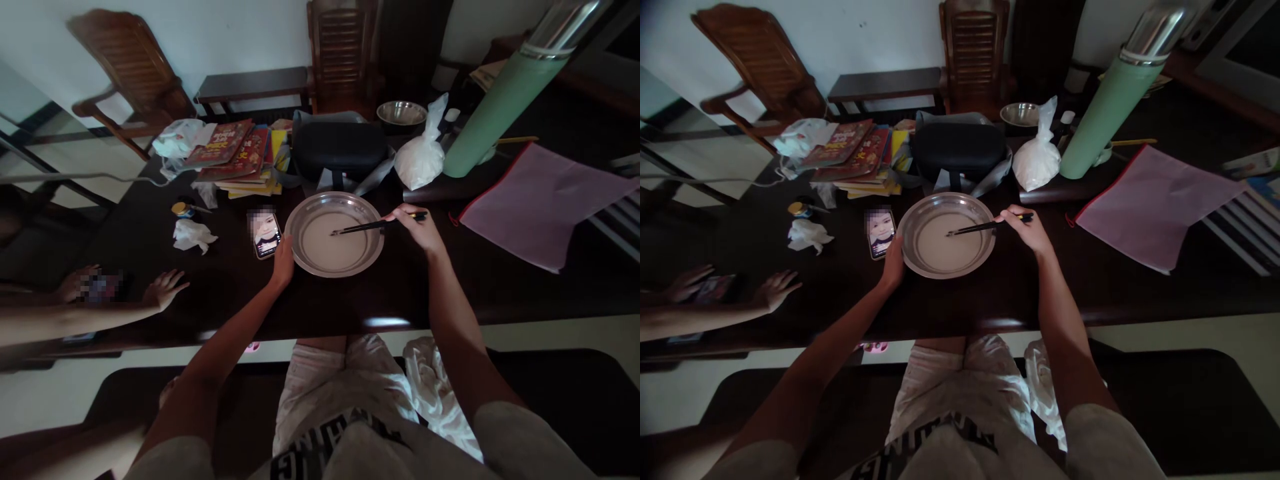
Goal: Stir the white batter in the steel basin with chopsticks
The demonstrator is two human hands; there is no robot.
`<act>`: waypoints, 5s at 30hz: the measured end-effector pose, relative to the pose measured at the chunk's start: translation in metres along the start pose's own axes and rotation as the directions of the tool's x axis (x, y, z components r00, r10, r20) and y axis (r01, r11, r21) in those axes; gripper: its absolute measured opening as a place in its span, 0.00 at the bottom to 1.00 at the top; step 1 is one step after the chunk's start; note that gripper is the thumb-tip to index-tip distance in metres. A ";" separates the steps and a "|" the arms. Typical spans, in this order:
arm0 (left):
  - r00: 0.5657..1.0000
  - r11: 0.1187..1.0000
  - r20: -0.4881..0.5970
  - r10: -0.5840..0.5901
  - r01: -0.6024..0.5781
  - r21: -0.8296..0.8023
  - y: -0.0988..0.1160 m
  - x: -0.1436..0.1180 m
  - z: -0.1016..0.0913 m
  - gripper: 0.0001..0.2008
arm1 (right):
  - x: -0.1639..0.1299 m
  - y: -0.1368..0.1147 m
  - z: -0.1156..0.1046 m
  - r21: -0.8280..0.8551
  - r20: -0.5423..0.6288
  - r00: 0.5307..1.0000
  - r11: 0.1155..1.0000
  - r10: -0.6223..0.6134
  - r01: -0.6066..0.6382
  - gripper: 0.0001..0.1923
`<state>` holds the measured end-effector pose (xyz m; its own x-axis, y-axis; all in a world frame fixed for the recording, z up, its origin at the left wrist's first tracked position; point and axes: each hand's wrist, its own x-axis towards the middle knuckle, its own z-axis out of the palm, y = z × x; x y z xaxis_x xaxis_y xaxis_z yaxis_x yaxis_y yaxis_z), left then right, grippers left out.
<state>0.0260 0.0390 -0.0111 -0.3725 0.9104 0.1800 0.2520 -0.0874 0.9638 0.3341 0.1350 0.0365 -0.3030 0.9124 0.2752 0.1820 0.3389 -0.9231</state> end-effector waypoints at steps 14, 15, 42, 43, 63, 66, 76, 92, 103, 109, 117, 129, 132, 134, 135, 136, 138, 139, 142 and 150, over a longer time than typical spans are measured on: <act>0.999 0.999 -0.023 -0.029 0.029 -0.037 0.000 0.000 0.000 0.27 | 0.000 -0.004 -0.007 0.007 -0.095 0.995 1.000 0.016 -0.015 0.18; 0.999 0.999 -0.027 -0.030 0.029 -0.042 -0.001 0.001 0.000 0.26 | -0.001 -0.004 -0.008 0.018 -0.103 0.994 1.000 0.023 -0.021 0.19; 1.000 1.000 -0.020 -0.024 0.024 -0.006 0.000 0.000 0.000 0.22 | -0.002 0.001 -0.007 0.017 -0.016 1.000 1.000 0.011 -0.011 0.19; 0.999 1.000 -0.027 -0.026 0.026 -0.005 0.000 0.001 0.000 0.22 | -0.002 0.000 -0.005 0.009 0.033 0.999 1.000 0.017 -0.017 0.18; 1.000 1.000 -0.020 -0.004 0.004 0.006 0.000 0.001 0.000 0.25 | -0.001 -0.003 -0.005 0.086 -0.071 0.997 0.996 -0.027 0.033 0.20; 1.000 0.999 -0.018 -0.023 0.024 0.023 0.000 0.001 -0.001 0.25 | -0.002 -0.005 -0.005 0.094 0.007 1.000 0.995 -0.016 0.016 0.21; 1.000 1.000 -0.020 0.010 -0.010 0.009 0.002 0.002 0.001 0.23 | -0.001 -0.004 -0.005 0.082 -0.082 0.996 0.996 -0.025 0.032 0.20; 1.000 1.000 -0.025 -0.010 0.010 -0.008 -0.001 0.003 0.000 0.25 | -0.003 -0.007 -0.004 0.080 -0.007 1.000 0.997 -0.022 0.023 0.20; 1.000 1.000 -0.027 -0.008 0.008 -0.023 -0.001 0.003 0.000 0.23 | -0.001 -0.007 -0.004 0.071 -0.048 0.999 0.997 -0.004 0.007 0.19; 1.000 0.999 -0.012 -0.017 0.017 -0.039 -0.001 0.003 0.000 0.22 | -0.001 -0.009 0.007 0.058 0.118 0.993 0.998 -0.011 0.004 0.20; 1.000 1.000 -0.028 -0.006 0.005 -0.024 -0.001 0.003 0.000 0.22 | -0.002 -0.005 -0.005 0.093 -0.047 0.999 0.996 0.008 -0.003 0.19; 1.000 1.000 -0.020 -0.008 0.007 -0.018 0.001 0.002 0.000 0.23 | -0.002 -0.006 -0.005 0.078 -0.092 0.996 0.997 -0.016 0.023 0.18; 1.000 1.000 -0.026 -0.010 0.009 -0.026 0.000 0.002 0.000 0.23 | -0.003 -0.007 -0.005 0.072 -0.006 1.000 0.997 0.010 -0.009 0.20; 1.000 1.000 -0.026 -0.012 0.011 -0.028 0.000 0.002 0.000 0.23 | -0.003 -0.007 0.001 0.064 0.088 0.996 0.998 0.016 -0.022 0.19; 1.000 0.999 -0.024 -0.015 0.014 -0.028 -0.001 0.002 -0.001 0.23 | -0.002 -0.007 0.004 0.059 0.114 0.993 0.998 0.003 -0.009 0.19; 1.000 0.999 -0.022 -0.018 0.017 -0.028 -0.001 0.003 -0.001 0.23 | -0.002 -0.007 0.007 0.053 0.121 0.993 0.999 -0.009 0.003 0.19; 1.000 0.999 -0.020 -0.020 0.019 -0.028 -0.002 0.003 -0.001 0.23 | 0.000 -0.006 0.007 0.044 0.074 0.997 0.999 -0.019 0.016 0.19; 1.000 0.999 -0.018 -0.021 0.021 -0.028 -0.002 0.003 -0.001 0.23 | 0.000 -0.005 0.005 0.044 0.029 0.999 0.999 -0.021 0.019 0.18; 1.000 0.999 -0.016 -0.023 0.023 -0.025 -0.003 0.003 -0.002 0.23 | -0.001 -0.005 -0.004 0.059 -0.094 0.995 0.998 -0.013 0.019 0.19; 0.999 1.000 -0.030 -0.010 0.010 -0.028 -0.005 0.003 -0.001 0.23 | -0.001 -0.008 0.009 0.045 0.128 0.992 0.999 -0.019 0.014 0.19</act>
<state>0.0228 0.0417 -0.0155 -0.4017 0.8988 0.1757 0.2233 -0.0900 0.9706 0.3249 0.1291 0.0416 -0.4237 0.8687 0.2565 0.1352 0.3406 -0.9304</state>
